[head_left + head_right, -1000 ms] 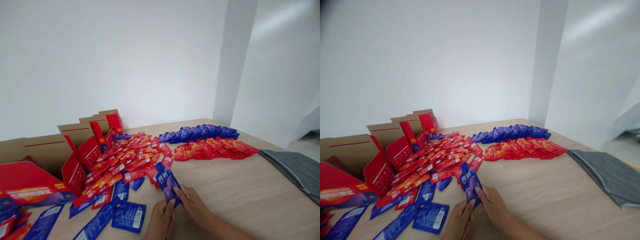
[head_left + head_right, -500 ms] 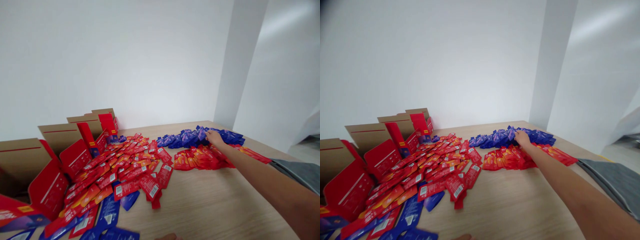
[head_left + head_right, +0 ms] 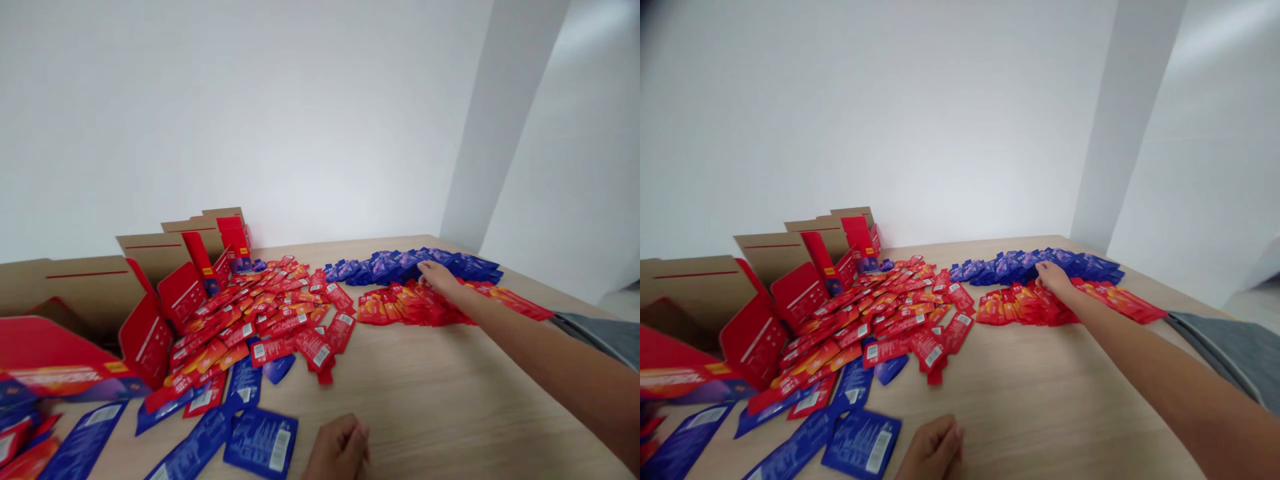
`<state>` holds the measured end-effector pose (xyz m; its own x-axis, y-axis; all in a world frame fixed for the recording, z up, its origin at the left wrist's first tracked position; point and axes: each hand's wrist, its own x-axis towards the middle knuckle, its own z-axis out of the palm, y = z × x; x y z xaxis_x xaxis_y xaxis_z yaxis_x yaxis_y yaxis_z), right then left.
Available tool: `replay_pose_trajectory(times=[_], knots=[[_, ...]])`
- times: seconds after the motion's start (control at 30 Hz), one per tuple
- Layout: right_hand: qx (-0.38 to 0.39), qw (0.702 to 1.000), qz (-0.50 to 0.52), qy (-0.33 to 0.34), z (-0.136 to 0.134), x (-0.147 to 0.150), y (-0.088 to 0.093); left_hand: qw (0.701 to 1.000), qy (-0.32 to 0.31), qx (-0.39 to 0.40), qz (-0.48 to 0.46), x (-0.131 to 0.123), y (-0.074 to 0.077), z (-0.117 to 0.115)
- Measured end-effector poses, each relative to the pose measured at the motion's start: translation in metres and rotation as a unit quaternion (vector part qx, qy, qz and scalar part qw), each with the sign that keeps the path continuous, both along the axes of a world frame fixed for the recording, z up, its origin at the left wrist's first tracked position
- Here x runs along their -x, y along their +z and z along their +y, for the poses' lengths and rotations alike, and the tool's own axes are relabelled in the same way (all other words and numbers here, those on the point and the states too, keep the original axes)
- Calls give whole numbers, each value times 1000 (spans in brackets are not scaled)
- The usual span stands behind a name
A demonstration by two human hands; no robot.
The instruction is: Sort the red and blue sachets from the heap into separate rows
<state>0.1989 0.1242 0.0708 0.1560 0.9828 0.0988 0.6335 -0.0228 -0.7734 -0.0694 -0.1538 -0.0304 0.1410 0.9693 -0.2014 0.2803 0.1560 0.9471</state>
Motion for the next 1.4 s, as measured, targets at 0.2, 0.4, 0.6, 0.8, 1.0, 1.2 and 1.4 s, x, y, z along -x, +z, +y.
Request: replay_pose_trajectory(times=[0.2,0.4,0.6,0.8,1.0,1.2,1.4], knots=[[21,988,36,147,-92,45,-20,983,4,-138,117,49,41,-28],[59,926,72,366,-199,107,-44,889,-25,-171,424,144,52,-57],[52,903,43,423,-247,150,-62,823,-57,-232,515,115,46,-41],[-145,919,-28,365,-248,134,-66,889,-68,-235,386,65,62,-19],[-51,883,-30,466,-241,108,-52,983,-54,-121,129,47,68,1],[-39,939,175,293,-229,97,-45,948,99,35,-302,22,52,19],[-76,948,158,266,-223,93,-47,963,28,63,-262,-42,44,37]])
